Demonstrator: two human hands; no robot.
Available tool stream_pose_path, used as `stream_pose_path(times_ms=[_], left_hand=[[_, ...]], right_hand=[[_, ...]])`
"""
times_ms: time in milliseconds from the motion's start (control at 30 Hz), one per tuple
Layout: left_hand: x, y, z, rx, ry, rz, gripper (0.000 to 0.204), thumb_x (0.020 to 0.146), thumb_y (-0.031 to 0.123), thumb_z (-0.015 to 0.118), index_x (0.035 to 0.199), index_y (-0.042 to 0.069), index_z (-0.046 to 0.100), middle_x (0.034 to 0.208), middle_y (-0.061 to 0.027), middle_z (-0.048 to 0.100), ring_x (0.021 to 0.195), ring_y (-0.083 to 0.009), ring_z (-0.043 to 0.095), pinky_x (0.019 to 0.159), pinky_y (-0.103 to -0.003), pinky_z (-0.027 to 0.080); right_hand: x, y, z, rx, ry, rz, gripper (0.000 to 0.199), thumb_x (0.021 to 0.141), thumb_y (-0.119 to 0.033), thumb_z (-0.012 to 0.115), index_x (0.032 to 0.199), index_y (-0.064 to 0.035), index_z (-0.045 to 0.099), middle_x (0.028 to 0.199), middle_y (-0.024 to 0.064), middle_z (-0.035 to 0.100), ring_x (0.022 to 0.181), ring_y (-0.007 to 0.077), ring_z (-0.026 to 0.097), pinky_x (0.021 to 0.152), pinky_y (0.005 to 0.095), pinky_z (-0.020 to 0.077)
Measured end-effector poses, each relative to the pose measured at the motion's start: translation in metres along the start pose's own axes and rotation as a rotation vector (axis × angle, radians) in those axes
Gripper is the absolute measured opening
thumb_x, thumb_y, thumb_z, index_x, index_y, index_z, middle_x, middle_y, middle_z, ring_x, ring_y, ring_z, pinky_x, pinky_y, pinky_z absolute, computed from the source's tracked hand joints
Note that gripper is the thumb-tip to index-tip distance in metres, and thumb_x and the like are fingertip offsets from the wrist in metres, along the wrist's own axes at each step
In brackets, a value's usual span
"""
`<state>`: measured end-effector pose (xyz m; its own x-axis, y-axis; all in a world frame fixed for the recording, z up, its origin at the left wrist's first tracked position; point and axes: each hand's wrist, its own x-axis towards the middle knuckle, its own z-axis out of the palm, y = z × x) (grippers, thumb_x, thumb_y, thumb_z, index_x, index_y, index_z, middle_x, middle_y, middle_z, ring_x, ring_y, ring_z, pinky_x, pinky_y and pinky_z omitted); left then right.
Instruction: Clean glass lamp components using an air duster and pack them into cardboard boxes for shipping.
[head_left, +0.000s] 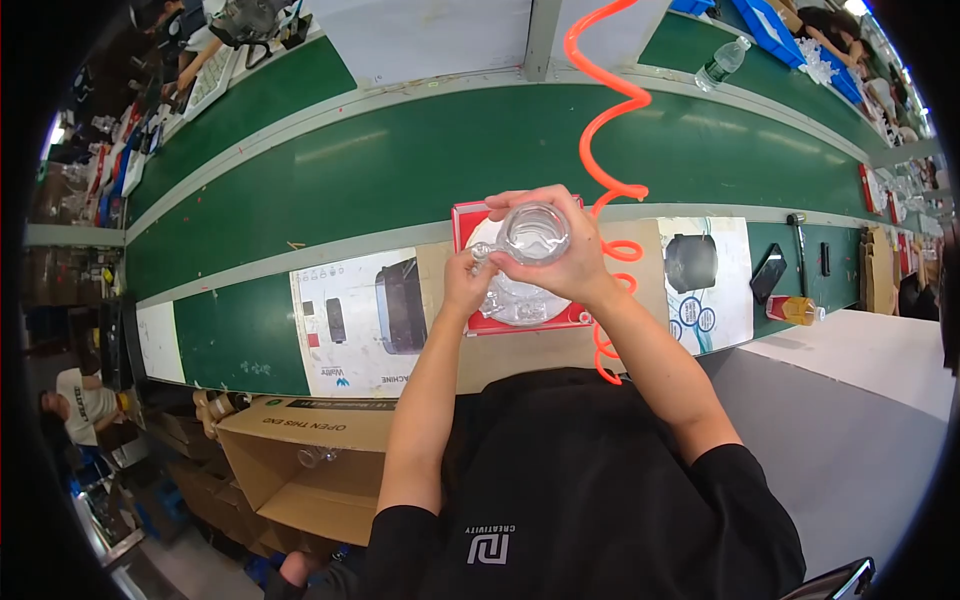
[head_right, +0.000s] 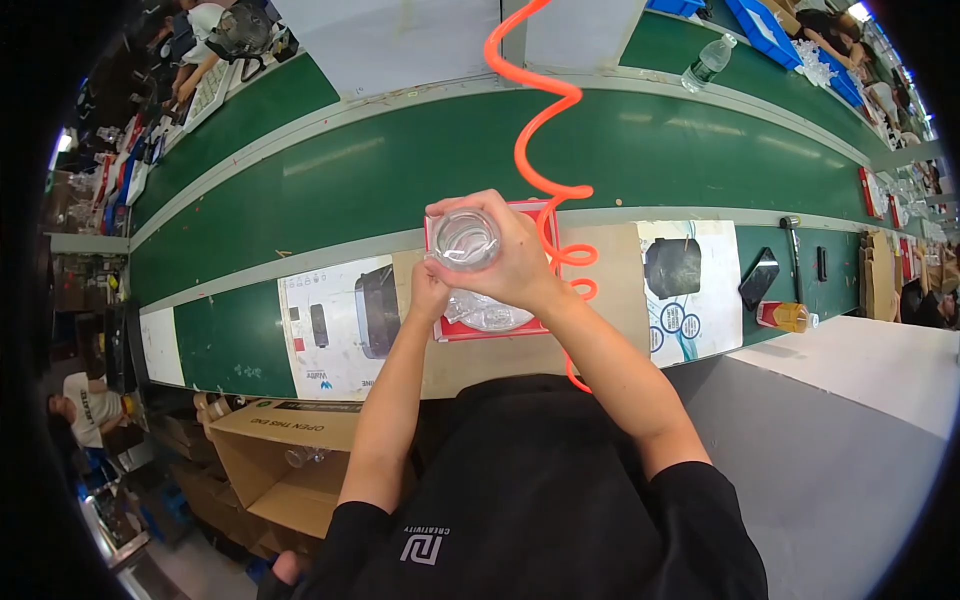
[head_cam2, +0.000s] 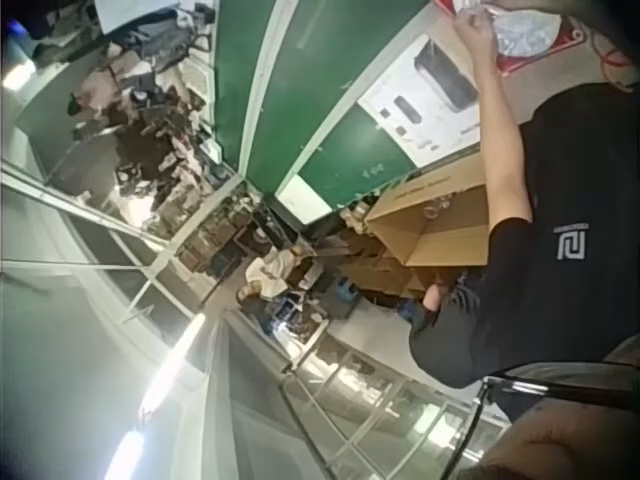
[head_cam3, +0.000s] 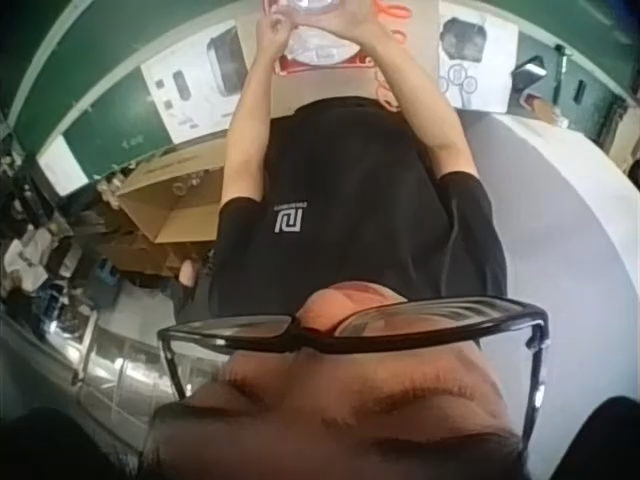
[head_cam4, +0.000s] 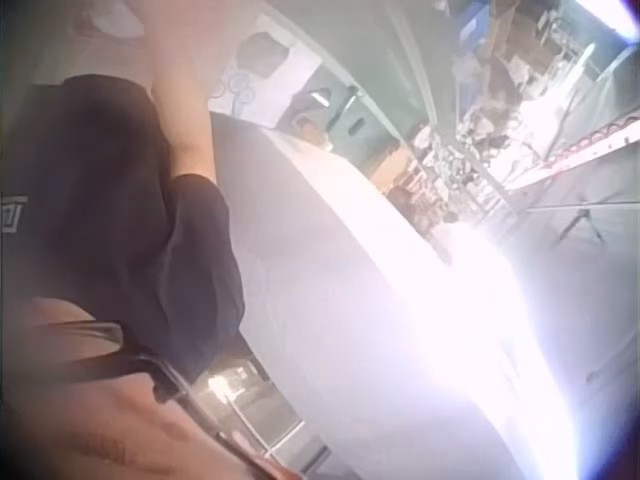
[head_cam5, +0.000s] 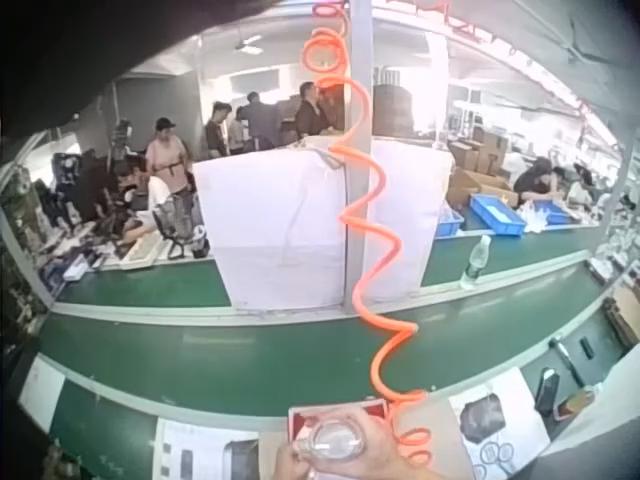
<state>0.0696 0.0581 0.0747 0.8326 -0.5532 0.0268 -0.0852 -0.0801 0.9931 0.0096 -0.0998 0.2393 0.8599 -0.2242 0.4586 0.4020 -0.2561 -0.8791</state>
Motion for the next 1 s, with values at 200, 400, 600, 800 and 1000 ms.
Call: stream_pose_path(times_ms=[200, 400, 600, 800, 1000], left_hand=[[0.007, 0.002, -0.002, 0.209, -0.047, 0.175, 0.013, 0.073, 0.009, 0.064, 0.065, 0.002, 0.058, 0.062, -0.012, 0.055, 0.06, -0.0318, 0.055, 0.059, -0.039, 0.042], [0.014, 0.007, -0.003, 0.233, -0.111, 0.174, 0.015, 0.071, 0.01, 0.062, 0.064, 0.002, 0.053, 0.062, -0.0109, 0.05, 0.065, -0.032, 0.053, 0.063, -0.041, 0.04], [0.018, 0.016, -0.002, 0.282, -0.103, 0.207, 0.014, 0.074, 0.012, 0.063, 0.066, 0.003, 0.056, 0.061, -0.0091, 0.047, 0.066, -0.0299, 0.052, 0.065, -0.039, 0.039], [0.013, 0.013, -0.003, 0.226, -0.088, 0.179, 0.014, 0.077, 0.013, 0.064, 0.07, 0.003, 0.057, 0.067, -0.0097, 0.05, 0.07, -0.0311, 0.053, 0.068, -0.039, 0.04], [-0.001, 0.044, -0.013, 0.292, 0.031, 0.193, 0.024, 0.08, 0.013, 0.064, 0.1, 0.001, 0.058, 0.116, -0.018, 0.052, 0.107, -0.0355, 0.052, 0.09, -0.04, 0.043]], right_hand=[[0.002, -0.002, -0.005, -0.162, -0.036, -0.056, 0.053, 0.065, 0.004, 0.078, 0.109, -0.0018, 0.049, 0.094, 0.013, 0.065, 0.088, 0.0208, 0.065, 0.08, 0.034, 0.0538], [0.003, 0.01, -0.011, 0.05, -0.052, -0.058, 0.058, 0.064, 0.006, 0.077, 0.112, 0.0003, 0.047, 0.091, 0.0158, 0.062, 0.087, 0.0251, 0.064, 0.078, 0.0375, 0.0527], [0.006, 0.014, -0.02, 0.121, -0.074, -0.061, 0.057, 0.065, 0.004, 0.077, 0.113, -0.0001, 0.046, 0.091, 0.0171, 0.062, 0.085, 0.0271, 0.064, 0.077, 0.0401, 0.0528], [0.004, 0.008, -0.02, 0.006, -0.099, -0.05, 0.067, 0.066, -0.005, 0.083, 0.12, -0.0013, 0.044, 0.105, 0.0194, 0.06, 0.1, 0.0298, 0.06, 0.088, 0.0417, 0.048], [-0.086, 0.031, -0.054, -0.272, 0.183, -0.044, 0.075, 0.066, -0.029, 0.086, 0.123, -0.0031, 0.045, 0.116, 0.0165, 0.056, 0.115, 0.0341, 0.051, 0.1, 0.0443, 0.0389]])
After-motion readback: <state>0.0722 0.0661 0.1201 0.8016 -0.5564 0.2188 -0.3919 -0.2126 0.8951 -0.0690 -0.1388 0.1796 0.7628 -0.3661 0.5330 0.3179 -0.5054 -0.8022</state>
